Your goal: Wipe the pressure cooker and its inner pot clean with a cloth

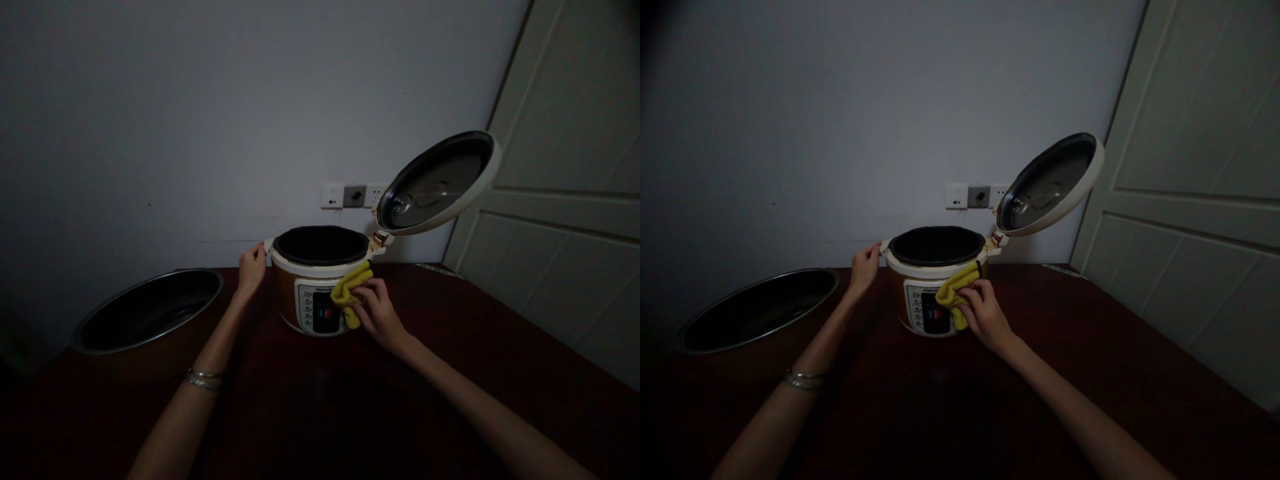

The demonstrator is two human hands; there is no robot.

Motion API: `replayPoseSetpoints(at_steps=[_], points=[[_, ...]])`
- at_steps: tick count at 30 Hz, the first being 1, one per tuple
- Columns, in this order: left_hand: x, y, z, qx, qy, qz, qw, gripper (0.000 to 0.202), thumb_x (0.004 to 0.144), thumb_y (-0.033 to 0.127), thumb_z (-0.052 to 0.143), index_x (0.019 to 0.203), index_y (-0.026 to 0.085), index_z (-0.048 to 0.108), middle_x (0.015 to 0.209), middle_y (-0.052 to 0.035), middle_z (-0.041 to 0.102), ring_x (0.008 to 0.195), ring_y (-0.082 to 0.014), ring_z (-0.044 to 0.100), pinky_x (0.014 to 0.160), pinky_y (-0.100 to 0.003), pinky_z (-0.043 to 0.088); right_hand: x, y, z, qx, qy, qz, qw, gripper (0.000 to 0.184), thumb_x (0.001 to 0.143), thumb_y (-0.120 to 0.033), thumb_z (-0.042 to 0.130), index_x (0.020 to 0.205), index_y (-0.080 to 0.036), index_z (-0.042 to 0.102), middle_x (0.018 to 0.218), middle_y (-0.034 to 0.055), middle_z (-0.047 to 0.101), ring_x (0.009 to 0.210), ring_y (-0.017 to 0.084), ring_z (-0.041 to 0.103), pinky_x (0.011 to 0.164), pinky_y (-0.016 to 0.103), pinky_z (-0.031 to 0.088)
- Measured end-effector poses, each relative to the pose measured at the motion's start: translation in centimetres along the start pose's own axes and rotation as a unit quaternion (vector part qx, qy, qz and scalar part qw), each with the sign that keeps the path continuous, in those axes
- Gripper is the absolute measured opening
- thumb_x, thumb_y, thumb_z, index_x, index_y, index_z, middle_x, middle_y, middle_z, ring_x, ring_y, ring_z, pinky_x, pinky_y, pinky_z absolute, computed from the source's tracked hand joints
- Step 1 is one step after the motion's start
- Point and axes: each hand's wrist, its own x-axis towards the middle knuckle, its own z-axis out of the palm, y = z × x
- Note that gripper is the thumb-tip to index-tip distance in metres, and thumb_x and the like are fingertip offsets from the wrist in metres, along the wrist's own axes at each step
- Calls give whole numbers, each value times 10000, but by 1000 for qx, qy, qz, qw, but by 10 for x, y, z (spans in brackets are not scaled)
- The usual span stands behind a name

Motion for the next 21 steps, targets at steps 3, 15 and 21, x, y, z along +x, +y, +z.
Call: replayPoseSetpoints(at_steps=[3, 15, 21], points=[[1, -1, 1, -1, 2, -3, 1000, 413, 846, 266, 403, 1103, 45, 640, 1167, -147, 636, 1111, -199, 577, 960, -279, 397, -19, 0, 7, 28, -15, 29, 999, 222, 862, -176, 498, 1082, -203, 498, 1024, 92, 435, 943, 208, 522, 789, 369, 510], [1, -3, -1, 6, -2, 8, 1000, 427, 846, 294, 388, 1087, 59, 651, 1137, -153, 652, 1092, -225, 585, 949, -326, 406, 15, -2, -5, 69, 5, 45, 997, 187, 856, -185, 520, 1035, -209, 469, 999, 80, 441, 910, 197, 510, 774, 335, 486], [5, -5, 0, -49, 1, -45, 998, 435, 797, 276, 421, 1080, 36, 648, 1061, -159, 680, 1012, -226, 619, 881, -330, 461, -32, -4, 10, 113, -42, 86, 989, 177, 826, -107, 514, 972, -203, 489, 964, 63, 469, 888, 179, 525, 774, 303, 477]])
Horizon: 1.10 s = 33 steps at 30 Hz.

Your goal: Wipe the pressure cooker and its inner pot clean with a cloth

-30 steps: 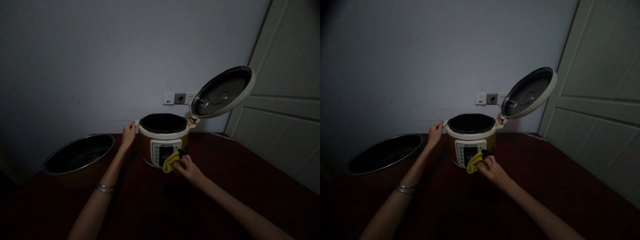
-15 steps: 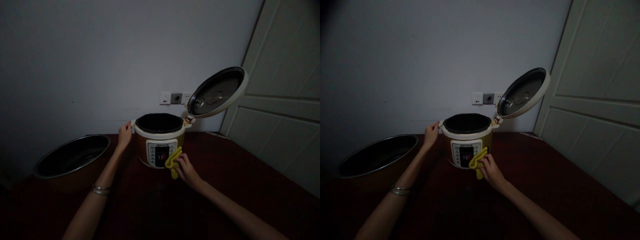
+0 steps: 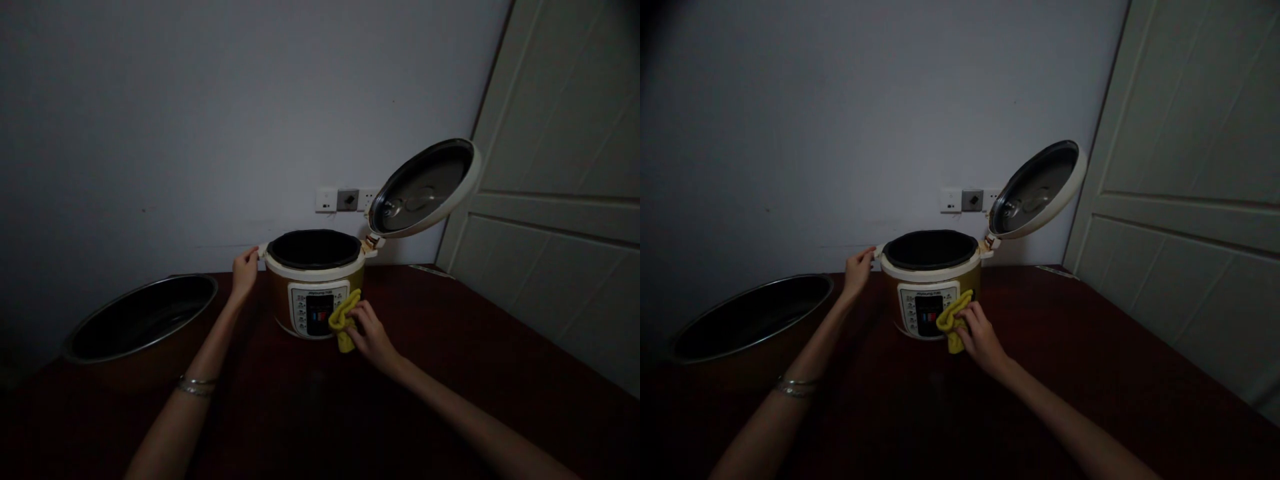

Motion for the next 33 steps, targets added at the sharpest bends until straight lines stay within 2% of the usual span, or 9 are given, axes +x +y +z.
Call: replayPoseSetpoints(at_steps=[6, 11, 13, 15, 18, 23, 27, 30, 33], points=[[-3, 14, -4, 41, 11, 9, 999, 413, 801, 226, 414, 1097, 50, 641, 1122, -177, 651, 1085, -245, 581, 971, -361, 401, -16, -10, 2, 112, 14, 135, 984, 109, 785, -195, 584, 881, -206, 534, 920, 53, 521, 854, 187, 549, 721, 317, 495], [-32, 67, -28, 1, 104, 175, 979, 394, 773, 177, 438, 1121, 110, 611, 1157, -129, 632, 1072, -218, 581, 927, -366, 452, 5, -40, -13, 374, 28, 334, 864, 363, 656, -383, 729, 889, -211, 510, 884, 31, 617, 811, 195, 612, 712, 338, 520], [-59, 97, -38, -1, -11, 313, 950, 402, 760, 150, 460, 1139, 149, 594, 1206, -102, 607, 1123, -211, 550, 965, -391, 433, 11, -51, -23, 441, -14, 380, 813, 414, 606, -381, 771, 902, -201, 545, 882, 34, 650, 803, 198, 634, 742, 352, 516], [-90, 121, -44, 28, -214, 418, 883, 479, 758, 124, 455, 1227, 183, 535, 1314, -93, 534, 1214, -216, 480, 1025, -425, 380, 13, -61, -30, 477, -59, 397, 782, 431, 575, -363, 796, 914, -187, 595, 908, 47, 667, 833, 205, 645, 775, 350, 505], [-130, 135, -43, 76, -415, 449, 788, 642, 734, 107, 488, 1362, 194, 389, 1415, -98, 424, 1297, -219, 385, 1054, -400, 356, 11, -69, -33, 528, -118, 401, 739, 445, 574, -362, 802, 942, -179, 630, 937, 64, 683, 852, 212, 655, 794, 347, 493], [-153, 115, -39, 33, -484, 248, 838, 365, 725, 190, 588, 1089, 173, 578, 995, -57, 667, 887, -170, 619, 789, -298, 507, 0, -70, -25, 578, -157, 420, 682, 354, 626, -344, 770, 918, -180, 656, 876, 52, 700, 757, 173, 662, 730, 295, 493], [-147, 95, -57, -44, -435, 104, 894, 129, 695, 221, 578, 815, 175, 581, 799, -11, 632, 713, -144, 593, 617, -253, 494, -10, -53, -31, 550, -133, 465, 681, 259, 680, -328, 723, 894, -197, 660, 842, 33, 689, 707, 138, 639, 619, 243, 474], [-131, 82, -81, -40, -231, 124, 964, 159, 692, 213, 545, 849, 193, 567, 910, -43, 633, 804, -178, 604, 696, -304, 510, -24, -25, -43, 497, -72, 507, 701, 230, 671, -294, 715, 874, -200, 659, 820, 40, 677, 706, 148, 632, 612, 258, 477], [-113, 67, -96, 28, -25, 197, 980, 231, 720, 182, 552, 945, 221, 517, 1092, -76, 626, 965, -211, 603, 803, -348, 508, -42, 7, -53, 451, 15, 530, 718, 236, 608, -272, 743, 818, -192, 671, 769, 42, 665, 697, 162, 621, 654, 287, 490]])
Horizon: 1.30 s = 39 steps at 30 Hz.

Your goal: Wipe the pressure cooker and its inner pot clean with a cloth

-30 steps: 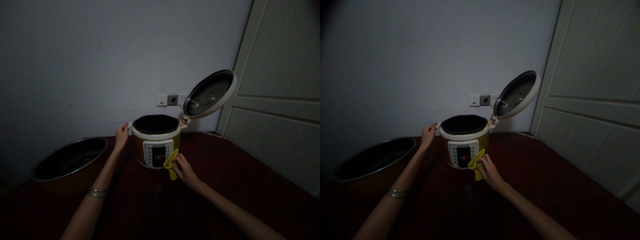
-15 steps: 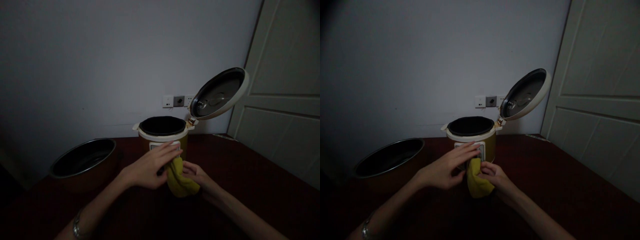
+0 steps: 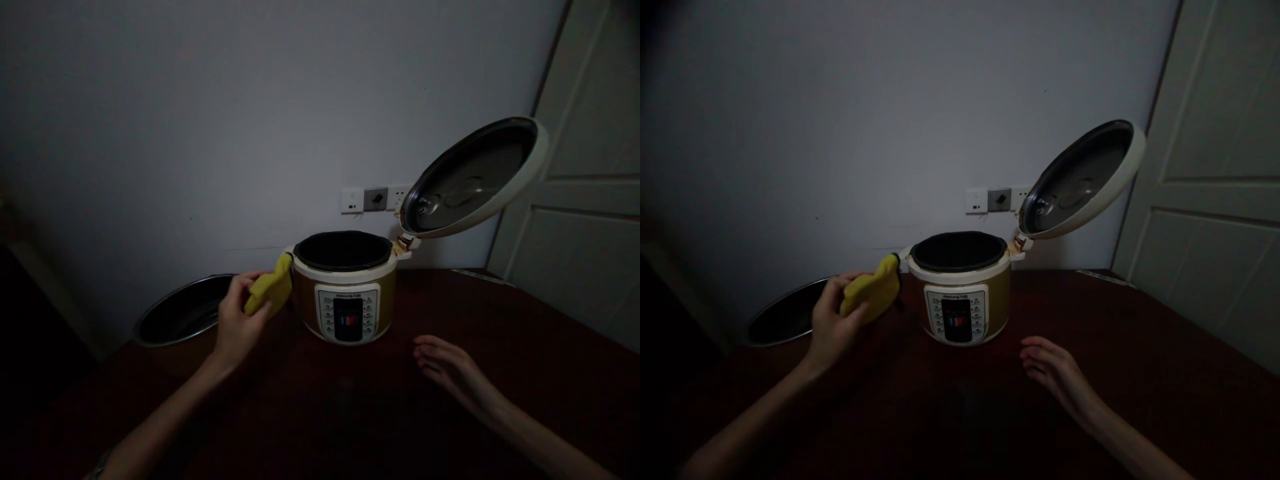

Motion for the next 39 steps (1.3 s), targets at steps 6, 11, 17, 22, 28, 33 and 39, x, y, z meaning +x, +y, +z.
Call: replayPoseSetpoints(at_steps=[6, 11, 17, 22, 28, 33, 39], points=[[-8, -33, 33, 109, -126, 254, 953, 657, 837, 112, 421, 1431, 184, 150, 1440, -173, 361, 1312, -238, 373, 1001, -437, 435, 6, 12, -27, 10, 36, -34, 999, 268, 574, -271, 770, 810, -181, 679, 729, 38, 645, 696, 167, 586, 653, 290, 472], [-25, -45, 73, 164, -175, 375, 896, 722, 835, 74, 386, 1464, 95, 33, 1485, -210, 238, 1380, -312, 175, 1022, -553, 382, 2, 10, -21, -2, 3, -46, 999, 226, 616, -286, 732, 810, -182, 677, 714, 30, 628, 669, 160, 560, 629, 291, 446], [-19, -22, 89, 218, -187, 419, 861, 702, 821, 128, 375, 1455, 43, 86, 1479, -194, 255, 1385, -296, 157, 1067, -505, 317, 2, 9, -20, -3, -14, -56, 998, 207, 641, -295, 697, 800, -169, 657, 678, 24, 608, 622, 145, 534, 597, 284, 416], [-8, 26, 112, 306, -216, 470, 800, 542, 865, 113, 341, 1399, 34, 300, 1468, -147, 307, 1384, -232, 190, 1106, -390, 268, 3, 10, -20, 6, -16, -55, 998, 217, 619, -302, 704, 784, -167, 661, 652, 17, 599, 606, 132, 517, 579, 265, 397], [-22, 50, 153, 366, -237, 503, 746, 456, 887, 144, 329, 1294, -17, 457, 1398, -185, 420, 1318, -226, 357, 1102, -338, 260, 0, 10, -22, 16, -30, -49, 998, 204, 619, -282, 709, 790, -178, 671, 650, 9, 599, 610, 121, 514, 562, 243, 381], [-74, 22, 179, 339, -306, 513, 727, 410, 858, 193, 403, 1155, -15, 595, 1259, -198, 563, 1202, -235, 503, 1065, -344, 313, -2, 10, -22, 16, -35, -54, 998, 212, 612, -287, 706, 790, -177, 670, 630, 4, 590, 588, 115, 504, 549, 239, 372], [-66, 24, 172, 335, -299, 471, 759, 472, 863, 126, 360, 1311, 6, 454, 1405, -168, 418, 1292, -200, 401, 1049, -295, 339, 0, 9, -21, 9, -32, -64, 997, 227, 598, -283, 695, 788, -161, 666, 625, 13, 583, 580, 124, 498, 520, 243, 353]])
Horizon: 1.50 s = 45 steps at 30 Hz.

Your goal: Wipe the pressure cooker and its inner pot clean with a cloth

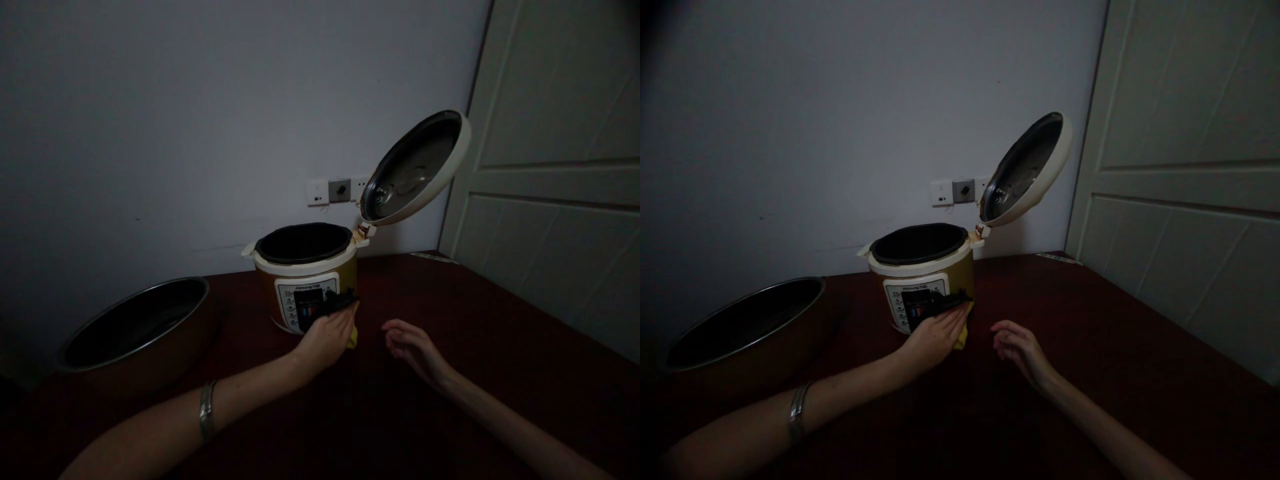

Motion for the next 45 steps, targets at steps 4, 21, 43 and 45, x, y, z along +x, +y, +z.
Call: replayPoseSetpoints(at_steps=[4, 21, 43, 45], points=[[22, -24, -25, 2, 8, -68, 998, 508, 874, 103, 294, 1366, 8, 373, 1458, -154, 335, 1343, -199, 314, 1084, -301, 302, 0, 1, -2, 4, -3, -1, 1000, 216, 616, -277, 685, 796, -161, 663, 631, 13, 578, 590, 124, 497, 521, 240, 349], [80, -20, -13, -2, -45, -113, 993, 564, 785, 51, 299, 1333, -10, 418, 1453, -135, 338, 1390, -192, 188, 1142, -352, 185, 0, -2, -2, 61, 8, 9, 998, 195, 604, -239, 693, 782, -166, 658, 603, 8, 574, 547, 110, 486, 514, 239, 347], [-53, -34, -96, -281, -295, -152, 900, 374, 855, 357, 358, 886, 150, 668, 770, -130, 716, 645, -239, 669, 580, -352, 498, -4, -6, -8, 57, 50, 53, 996, 270, 511, -256, 778, 760, -179, 710, 652, 41, 610, 611, 147, 543, 567, 261, 457], [-76, -67, -104, -339, -261, -277, 860, 405, 868, 377, 341, 795, 149, 667, 747, -130, 711, 652, -229, 667, 585, -324, 491, -2, -5, -9, 69, 65, 67, 993, 299, 476, -258, 798, 756, -184, 721, 683, 52, 625, 642, 158, 559, 585, 261, 484]])
